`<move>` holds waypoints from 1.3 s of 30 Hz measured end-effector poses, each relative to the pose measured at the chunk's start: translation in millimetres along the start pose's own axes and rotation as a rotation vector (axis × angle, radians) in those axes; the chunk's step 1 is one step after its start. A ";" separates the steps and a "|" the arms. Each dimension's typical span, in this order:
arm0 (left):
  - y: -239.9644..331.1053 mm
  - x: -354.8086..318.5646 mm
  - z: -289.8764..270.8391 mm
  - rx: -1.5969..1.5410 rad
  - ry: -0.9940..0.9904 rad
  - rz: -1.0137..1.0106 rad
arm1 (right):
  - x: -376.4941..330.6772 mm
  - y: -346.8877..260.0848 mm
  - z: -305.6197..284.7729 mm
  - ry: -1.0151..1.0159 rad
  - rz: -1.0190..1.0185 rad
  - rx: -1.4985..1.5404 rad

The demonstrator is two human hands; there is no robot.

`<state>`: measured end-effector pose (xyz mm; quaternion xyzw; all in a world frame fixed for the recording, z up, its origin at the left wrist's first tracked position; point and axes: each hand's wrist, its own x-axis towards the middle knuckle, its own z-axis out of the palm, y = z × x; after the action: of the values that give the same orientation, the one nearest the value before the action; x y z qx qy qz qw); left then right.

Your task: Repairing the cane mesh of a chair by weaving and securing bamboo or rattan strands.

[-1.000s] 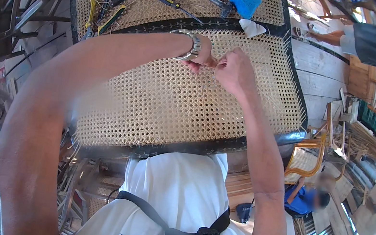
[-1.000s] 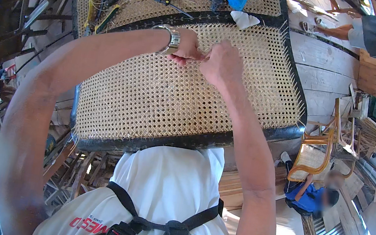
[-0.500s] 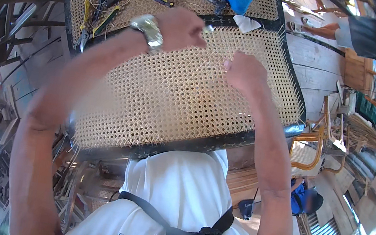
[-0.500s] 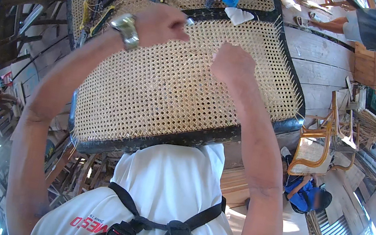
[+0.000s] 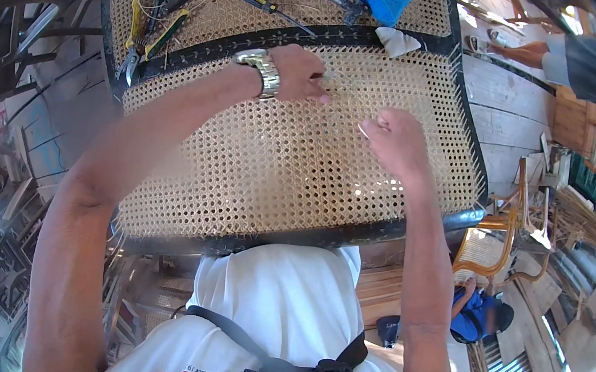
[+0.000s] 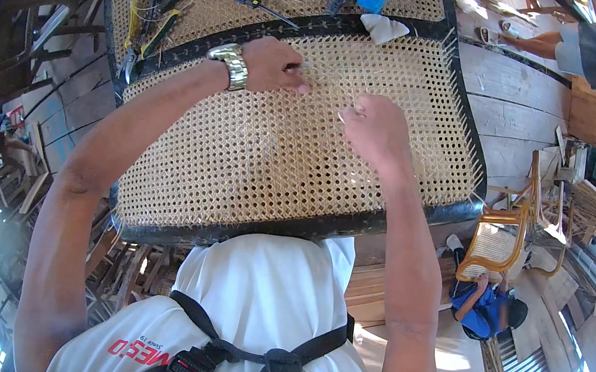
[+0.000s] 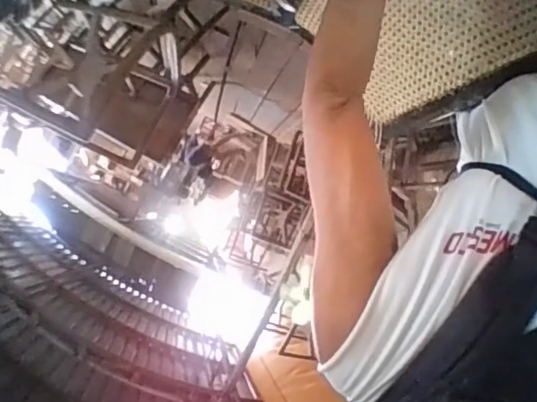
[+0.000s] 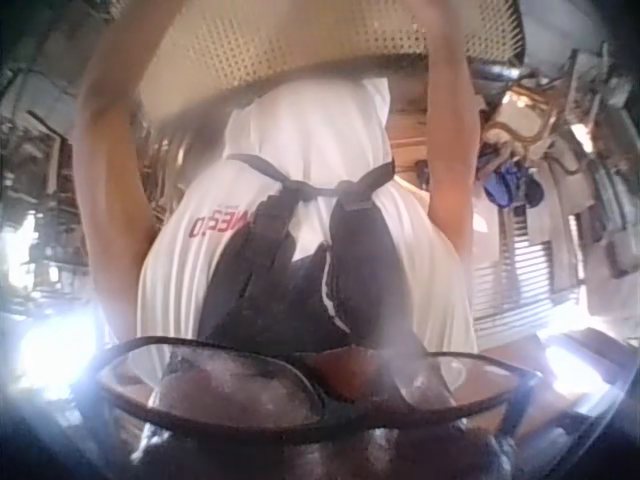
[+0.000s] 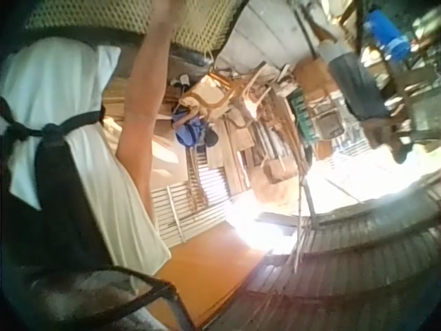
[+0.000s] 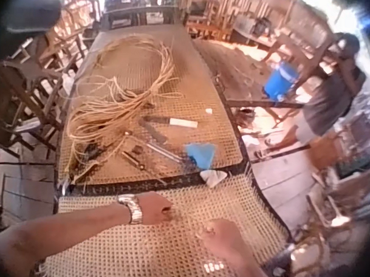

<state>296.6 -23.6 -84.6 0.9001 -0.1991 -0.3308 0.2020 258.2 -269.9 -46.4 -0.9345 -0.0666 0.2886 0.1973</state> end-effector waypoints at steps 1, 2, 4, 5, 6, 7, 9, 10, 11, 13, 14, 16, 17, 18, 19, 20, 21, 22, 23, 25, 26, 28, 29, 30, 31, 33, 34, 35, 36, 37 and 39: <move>2.6 3.5 4.3 0.002 0.013 0.032 | -1.9 2.6 -1.2 -0.023 -0.023 0.017; 3.1 4.9 7.4 0.003 0.027 0.065 | -4.8 2.2 -2.0 -0.027 -0.025 0.012; 5.2 0.0 9.9 -0.023 0.055 0.057 | -12.5 -5.4 -8.8 -0.008 0.036 0.065; 6.3 -2.9 10.8 -0.020 0.062 0.050 | -14.5 -7.3 -11.9 -0.014 0.033 0.061; 7.3 -5.0 6.6 -0.015 0.071 0.047 | -15.4 -8.0 -16.7 -0.041 0.063 0.001; 4.1 -7.7 -0.6 -0.017 0.075 0.044 | -15.4 -9.2 -18.9 -0.068 0.091 -0.059; -8.8 -16.4 -17.5 -0.090 -0.020 -0.192 | -15.9 -21.9 -12.1 -0.068 0.070 -0.041; -28.2 -23.1 -24.3 0.018 0.037 -0.195 | -14.8 -29.9 -7.2 -0.068 0.046 -0.014; -36.8 -19.1 -34.0 0.048 0.019 -0.256 | -18.7 -24.5 -4.9 -0.055 0.057 0.010; -70.4 -29.8 -40.2 0.155 0.085 -0.262 | -14.3 -31.0 5.2 0.006 -0.031 -0.076; -82.6 -32.7 -39.8 0.259 0.149 -0.255 | -14.5 -30.8 7.6 0.010 -0.037 -0.073; -84.2 -41.2 -38.7 0.322 0.360 -0.234 | -22.2 -25.5 11.4 0.117 -0.034 0.133; -83.2 -43.9 -36.4 0.379 0.569 -0.210 | -24.5 -21.8 15.7 0.121 -0.035 0.134; -73.2 -42.9 -28.7 0.380 0.570 -0.208 | -28.5 -17.6 21.5 0.216 -0.075 0.098; -56.4 -37.3 -17.3 0.399 0.473 -0.026 | -30.4 -15.4 26.0 0.311 -0.114 0.063; -37.3 -28.7 -8.8 0.413 0.372 0.162 | -30.0 -13.1 27.5 0.316 -0.106 0.060; -13.3 -30.5 -5.7 0.235 0.330 0.101 | -27.9 -14.9 27.6 0.289 -0.075 0.079; 5.5 -31.1 -2.9 0.051 0.288 0.046 | -27.7 -15.7 27.3 0.261 -0.039 0.089; 7.4 -26.6 2.0 0.051 0.293 0.049 | -26.6 -17.7 29.0 0.265 -0.039 0.086; 10.1 -20.0 16.3 0.077 0.264 0.108 | -25.0 -20.5 37.4 0.320 -0.086 0.044; 8.9 -16.3 21.1 0.075 0.265 0.111 | -25.6 -18.6 39.0 0.321 -0.083 0.041; 15.1 -14.1 17.5 0.130 0.164 0.034 | -26.0 -16.0 40.3 0.340 -0.102 0.162; 19.6 -11.8 15.9 0.129 0.164 0.039 | -25.9 -16.2 38.8 0.342 -0.098 0.160; 28.6 -12.4 9.6 0.073 0.138 -0.027 | -25.3 -17.1 37.4 0.363 -0.125 0.168; 33.4 -12.5 6.4 0.017 0.112 -0.092 | -25.1 -17.4 36.7 0.384 -0.151 0.176; 29.3 -6.7 5.8 0.019 0.093 -0.066 | -26.0 -16.9 36.6 0.335 -0.152 0.141; 26.0 -3.4 5.2 0.022 0.075 -0.043 | -26.3 -16.7 36.1 0.285 -0.157 0.108; 21.2 -0.9 5.7 0.020 0.075 -0.042 | -25.2 -15.0 37.3 0.284 -0.155 0.106; 15.7 0.9 6.6 0.006 0.090 -0.011 | -23.5 -11.9 40.1 0.334 -0.149 0.127; 11.5 2.3 9.1 -0.008 0.106 0.019 | -22.5 -10.1 41.7 0.383 -0.144 0.148; 9.7 2.8 15.1 -0.012 0.139 0.023 | -22.9 -9.3 43.5 0.388 -0.141 0.123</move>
<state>286.2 -36.5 -91.9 0.9173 -0.1930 -0.2665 0.2244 214.6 -252.5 -63.7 -0.9517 -0.0750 0.0923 0.2831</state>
